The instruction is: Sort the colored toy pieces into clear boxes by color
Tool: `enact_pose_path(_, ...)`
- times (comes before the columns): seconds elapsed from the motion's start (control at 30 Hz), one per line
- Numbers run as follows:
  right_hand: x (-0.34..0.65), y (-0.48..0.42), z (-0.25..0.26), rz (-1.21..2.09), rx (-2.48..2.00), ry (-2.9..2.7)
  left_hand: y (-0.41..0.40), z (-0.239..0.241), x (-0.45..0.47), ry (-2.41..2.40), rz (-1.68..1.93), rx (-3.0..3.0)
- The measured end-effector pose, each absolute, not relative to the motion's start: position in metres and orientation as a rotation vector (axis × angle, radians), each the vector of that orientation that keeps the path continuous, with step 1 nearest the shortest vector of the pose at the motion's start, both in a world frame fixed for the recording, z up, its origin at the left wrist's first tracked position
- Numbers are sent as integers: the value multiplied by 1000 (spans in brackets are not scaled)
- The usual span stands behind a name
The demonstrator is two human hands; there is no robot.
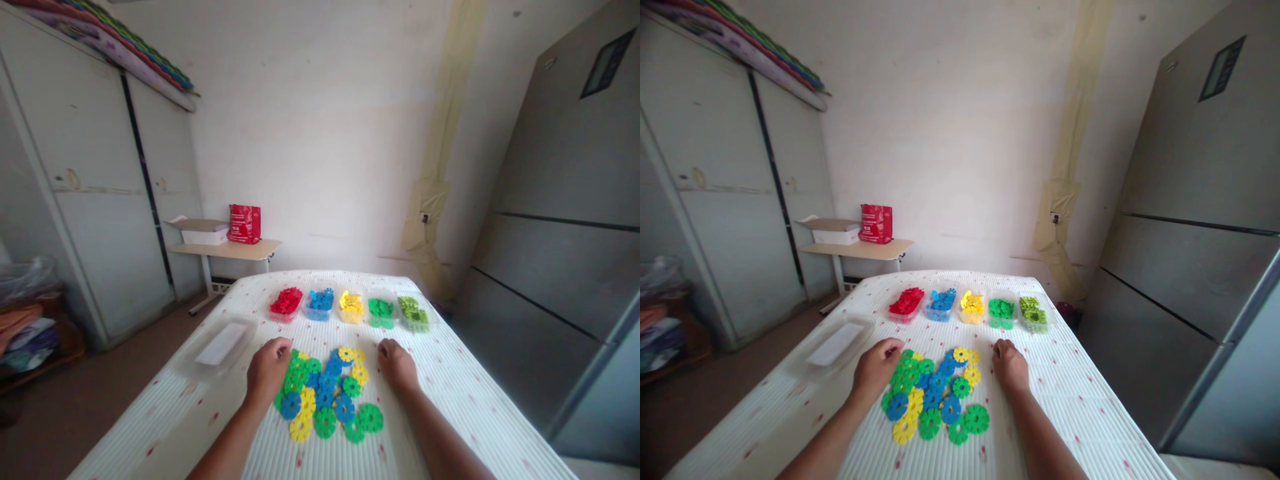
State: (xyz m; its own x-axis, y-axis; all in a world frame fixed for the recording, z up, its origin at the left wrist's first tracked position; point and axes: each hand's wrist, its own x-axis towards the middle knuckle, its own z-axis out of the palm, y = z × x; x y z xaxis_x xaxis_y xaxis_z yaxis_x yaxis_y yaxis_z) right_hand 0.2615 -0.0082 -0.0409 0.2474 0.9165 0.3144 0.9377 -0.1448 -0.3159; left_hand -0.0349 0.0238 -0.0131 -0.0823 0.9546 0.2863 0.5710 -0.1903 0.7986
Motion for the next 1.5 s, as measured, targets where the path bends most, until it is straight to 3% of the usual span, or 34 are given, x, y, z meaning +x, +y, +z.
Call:
enact_pose_path(0.3, 261, -10, -41, -76, -2080, -1700, 12, -46, -74, 1774, 1107, 1759)
enact_pose_path(1.0, 267, -7, -46, -48, -2016, -1714, 10, -47, -70, 1754, 1033, 1869)
enact_pose_path(1.5, 266, -10, -43, -39, -1981, -1732, -3, -52, -41, 1058, 959, 1959)
